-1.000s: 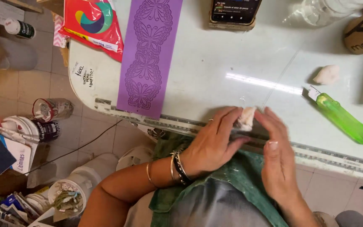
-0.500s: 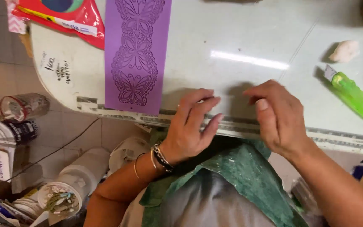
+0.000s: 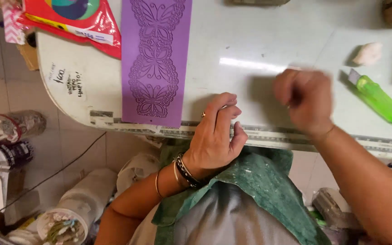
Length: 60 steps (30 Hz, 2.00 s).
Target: Kneading and preparing small portions of white clay for a craft project by hand and using a spray bottle.
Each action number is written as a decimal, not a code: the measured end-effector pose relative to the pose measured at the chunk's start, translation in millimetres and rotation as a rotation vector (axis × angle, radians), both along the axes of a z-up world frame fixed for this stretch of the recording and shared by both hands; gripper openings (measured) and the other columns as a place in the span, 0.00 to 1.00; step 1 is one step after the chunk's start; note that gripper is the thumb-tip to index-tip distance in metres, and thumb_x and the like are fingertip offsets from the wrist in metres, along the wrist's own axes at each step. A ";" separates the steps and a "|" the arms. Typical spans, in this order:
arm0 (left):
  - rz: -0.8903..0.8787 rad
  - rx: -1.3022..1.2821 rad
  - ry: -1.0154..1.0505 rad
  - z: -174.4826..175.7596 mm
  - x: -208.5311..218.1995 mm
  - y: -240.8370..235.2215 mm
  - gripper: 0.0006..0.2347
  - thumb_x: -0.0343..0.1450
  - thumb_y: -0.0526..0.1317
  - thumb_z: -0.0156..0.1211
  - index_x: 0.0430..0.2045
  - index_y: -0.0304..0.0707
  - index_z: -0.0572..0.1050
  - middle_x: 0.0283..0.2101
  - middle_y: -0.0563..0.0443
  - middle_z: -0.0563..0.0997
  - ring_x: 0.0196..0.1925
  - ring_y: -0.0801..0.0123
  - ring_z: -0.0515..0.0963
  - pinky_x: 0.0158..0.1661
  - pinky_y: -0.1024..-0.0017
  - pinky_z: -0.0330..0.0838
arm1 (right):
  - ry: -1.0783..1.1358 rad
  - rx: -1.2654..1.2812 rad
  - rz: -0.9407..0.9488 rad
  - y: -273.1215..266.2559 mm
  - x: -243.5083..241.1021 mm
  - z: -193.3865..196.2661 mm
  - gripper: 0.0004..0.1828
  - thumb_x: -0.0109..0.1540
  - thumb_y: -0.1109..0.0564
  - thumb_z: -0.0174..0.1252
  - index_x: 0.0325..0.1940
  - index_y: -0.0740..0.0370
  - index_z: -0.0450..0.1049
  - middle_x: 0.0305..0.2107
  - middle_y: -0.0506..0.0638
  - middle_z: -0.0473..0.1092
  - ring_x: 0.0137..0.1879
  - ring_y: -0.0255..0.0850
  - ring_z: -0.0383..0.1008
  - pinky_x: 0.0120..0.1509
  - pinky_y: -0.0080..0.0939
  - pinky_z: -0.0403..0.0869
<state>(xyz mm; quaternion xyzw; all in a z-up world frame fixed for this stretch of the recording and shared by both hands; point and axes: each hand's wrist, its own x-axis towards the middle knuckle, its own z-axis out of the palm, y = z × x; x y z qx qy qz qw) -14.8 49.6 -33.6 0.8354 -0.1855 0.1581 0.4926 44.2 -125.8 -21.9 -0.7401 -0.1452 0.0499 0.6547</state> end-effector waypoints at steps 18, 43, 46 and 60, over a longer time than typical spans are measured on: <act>-0.087 -0.135 0.110 5.1 -5.4 6.0 0.06 0.64 0.27 0.44 0.32 0.26 0.64 0.47 0.38 0.62 0.47 0.51 0.73 0.49 0.63 0.72 | -0.422 -1.224 0.007 10.5 -28.6 10.1 0.17 0.68 0.48 0.38 0.46 0.63 0.67 0.31 0.54 0.66 0.35 0.49 0.64 0.44 0.47 0.58; 0.066 -0.175 0.087 18.1 1.6 0.5 0.06 0.69 0.33 0.42 0.35 0.29 0.61 0.46 0.39 0.62 0.54 0.55 0.64 0.56 0.60 0.63 | -0.494 -0.942 0.142 15.1 -16.6 16.1 0.30 0.63 0.45 0.42 0.64 0.65 0.53 0.61 0.61 0.53 0.68 0.56 0.50 0.70 0.58 0.45; 0.071 -0.209 0.157 15.5 -2.4 1.3 0.06 0.69 0.35 0.42 0.37 0.33 0.61 0.49 0.40 0.60 0.52 0.57 0.66 0.54 0.63 0.67 | -0.462 -0.835 0.150 4.1 -31.3 21.2 0.32 0.60 0.46 0.50 0.61 0.70 0.54 0.59 0.63 0.53 0.66 0.58 0.52 0.69 0.62 0.53; -0.275 -0.097 0.211 24.7 -6.8 -43.3 0.22 0.69 0.46 0.53 0.54 0.34 0.57 0.58 0.42 0.60 0.61 0.57 0.64 0.61 0.63 0.67 | 0.356 0.554 -0.388 -17.3 -53.3 24.7 0.30 0.59 0.37 0.42 0.52 0.63 0.59 0.42 0.53 0.63 0.43 0.39 0.59 0.52 0.38 0.60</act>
